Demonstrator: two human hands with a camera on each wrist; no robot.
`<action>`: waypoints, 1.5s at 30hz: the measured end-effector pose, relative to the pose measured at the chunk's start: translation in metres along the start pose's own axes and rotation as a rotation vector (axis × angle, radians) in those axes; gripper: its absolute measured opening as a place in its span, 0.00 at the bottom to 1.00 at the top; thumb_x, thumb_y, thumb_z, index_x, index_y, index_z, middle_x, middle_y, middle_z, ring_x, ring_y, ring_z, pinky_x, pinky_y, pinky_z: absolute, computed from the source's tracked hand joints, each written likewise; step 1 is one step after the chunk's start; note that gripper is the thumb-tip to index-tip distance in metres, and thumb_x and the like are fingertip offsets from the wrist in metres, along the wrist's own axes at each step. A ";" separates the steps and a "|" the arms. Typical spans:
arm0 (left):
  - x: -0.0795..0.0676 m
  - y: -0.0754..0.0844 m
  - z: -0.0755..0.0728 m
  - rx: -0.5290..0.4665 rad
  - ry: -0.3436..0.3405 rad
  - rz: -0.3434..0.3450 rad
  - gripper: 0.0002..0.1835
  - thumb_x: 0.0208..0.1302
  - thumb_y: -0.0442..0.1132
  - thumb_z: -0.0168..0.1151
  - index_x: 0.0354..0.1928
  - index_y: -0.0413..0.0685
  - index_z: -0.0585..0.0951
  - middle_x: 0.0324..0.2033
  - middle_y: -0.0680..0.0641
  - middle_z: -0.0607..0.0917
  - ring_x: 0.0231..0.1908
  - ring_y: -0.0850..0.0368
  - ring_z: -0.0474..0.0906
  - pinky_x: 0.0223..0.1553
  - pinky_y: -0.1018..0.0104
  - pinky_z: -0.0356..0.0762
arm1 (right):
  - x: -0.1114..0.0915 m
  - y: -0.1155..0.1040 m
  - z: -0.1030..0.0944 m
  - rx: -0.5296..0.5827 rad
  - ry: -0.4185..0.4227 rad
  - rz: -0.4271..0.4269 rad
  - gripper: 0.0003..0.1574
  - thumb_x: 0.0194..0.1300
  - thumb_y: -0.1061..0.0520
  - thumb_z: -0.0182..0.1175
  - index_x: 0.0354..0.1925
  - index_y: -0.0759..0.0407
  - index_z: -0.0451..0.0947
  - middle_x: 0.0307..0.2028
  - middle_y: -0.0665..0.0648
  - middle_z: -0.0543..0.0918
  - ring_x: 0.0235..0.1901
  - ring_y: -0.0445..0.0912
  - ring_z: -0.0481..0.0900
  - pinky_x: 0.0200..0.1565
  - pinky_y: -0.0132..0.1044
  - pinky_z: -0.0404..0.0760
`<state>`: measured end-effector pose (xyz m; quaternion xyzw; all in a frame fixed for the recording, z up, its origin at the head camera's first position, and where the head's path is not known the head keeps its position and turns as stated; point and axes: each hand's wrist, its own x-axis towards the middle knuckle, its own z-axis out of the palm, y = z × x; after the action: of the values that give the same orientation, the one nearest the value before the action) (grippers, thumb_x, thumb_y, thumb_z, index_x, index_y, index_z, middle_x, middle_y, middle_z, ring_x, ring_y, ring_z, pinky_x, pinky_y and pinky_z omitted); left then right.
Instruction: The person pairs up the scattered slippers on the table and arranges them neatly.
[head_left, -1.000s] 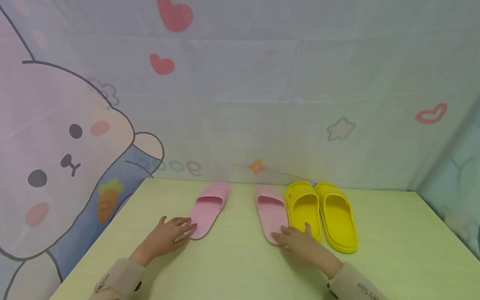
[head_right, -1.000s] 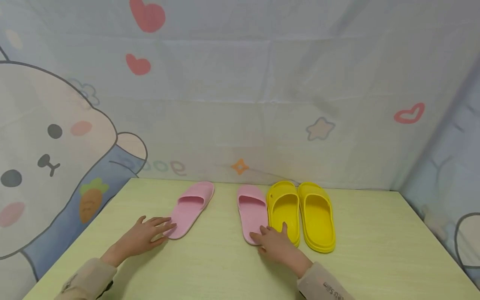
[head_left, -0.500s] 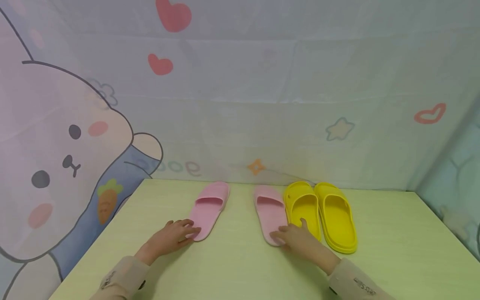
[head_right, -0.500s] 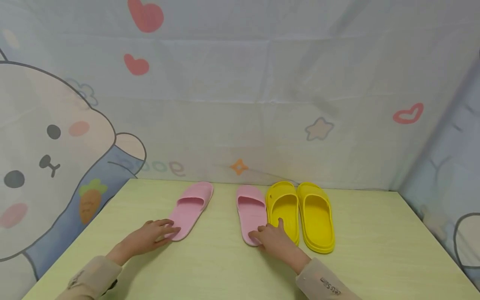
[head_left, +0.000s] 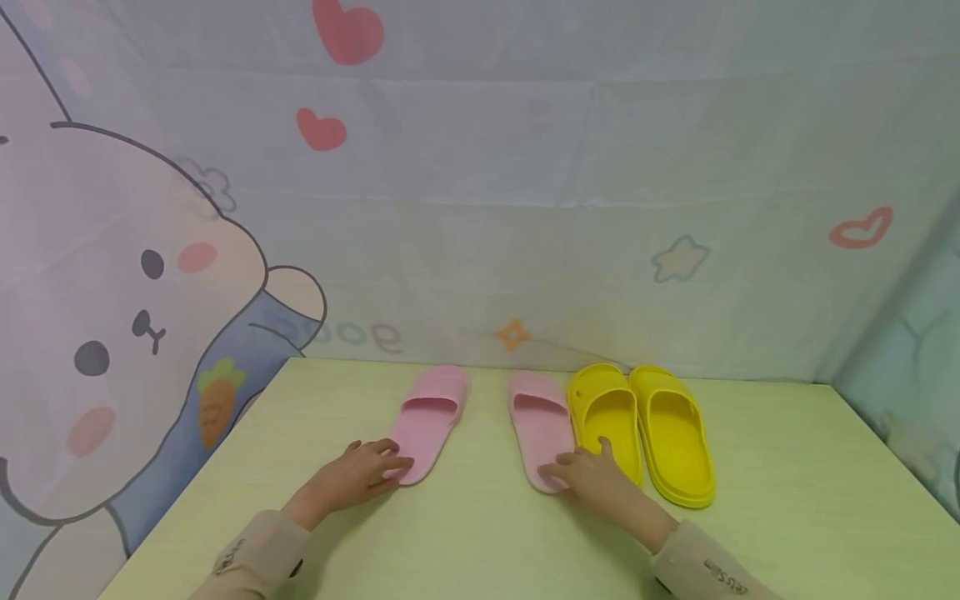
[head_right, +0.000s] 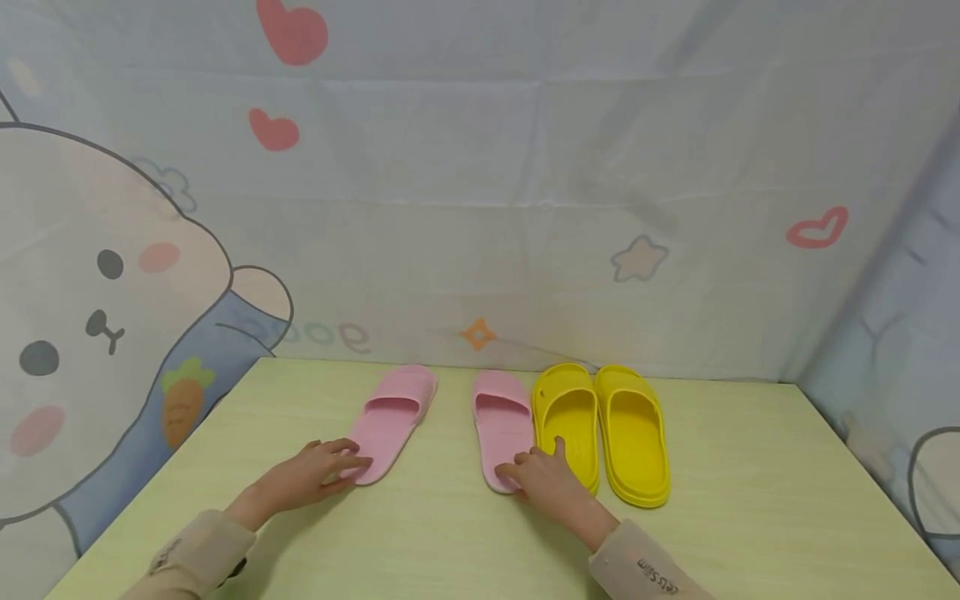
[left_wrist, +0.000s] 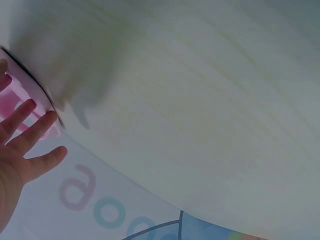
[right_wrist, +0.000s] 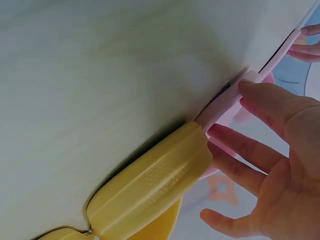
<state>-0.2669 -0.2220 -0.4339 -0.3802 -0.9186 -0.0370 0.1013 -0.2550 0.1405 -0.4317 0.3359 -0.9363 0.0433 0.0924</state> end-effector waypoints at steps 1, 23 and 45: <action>0.001 0.001 0.001 0.001 -0.003 0.000 0.14 0.55 0.39 0.61 0.45 0.53 0.79 0.41 0.42 0.80 0.41 0.49 0.76 0.36 0.44 0.73 | 0.000 -0.001 0.000 0.003 0.000 0.002 0.21 0.51 0.58 0.63 0.46 0.48 0.77 0.43 0.56 0.82 0.42 0.53 0.78 0.48 0.70 0.61; 0.031 0.032 0.010 0.059 -0.008 0.061 0.15 0.57 0.41 0.59 0.48 0.56 0.77 0.41 0.46 0.78 0.38 0.50 0.76 0.39 0.42 0.72 | 0.003 -0.009 0.001 -0.031 0.049 0.020 0.18 0.54 0.58 0.60 0.46 0.47 0.78 0.41 0.55 0.83 0.38 0.50 0.77 0.47 0.69 0.62; 0.046 0.052 0.014 0.162 0.041 0.096 0.12 0.56 0.44 0.60 0.43 0.60 0.77 0.36 0.50 0.78 0.31 0.55 0.73 0.35 0.55 0.73 | 0.005 -0.006 0.001 -0.002 0.002 0.015 0.21 0.51 0.60 0.62 0.46 0.47 0.78 0.44 0.56 0.82 0.40 0.52 0.77 0.47 0.69 0.61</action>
<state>-0.2644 -0.1511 -0.4384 -0.4134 -0.8971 0.0343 0.1522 -0.2550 0.1331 -0.4314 0.3288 -0.9388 0.0434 0.0932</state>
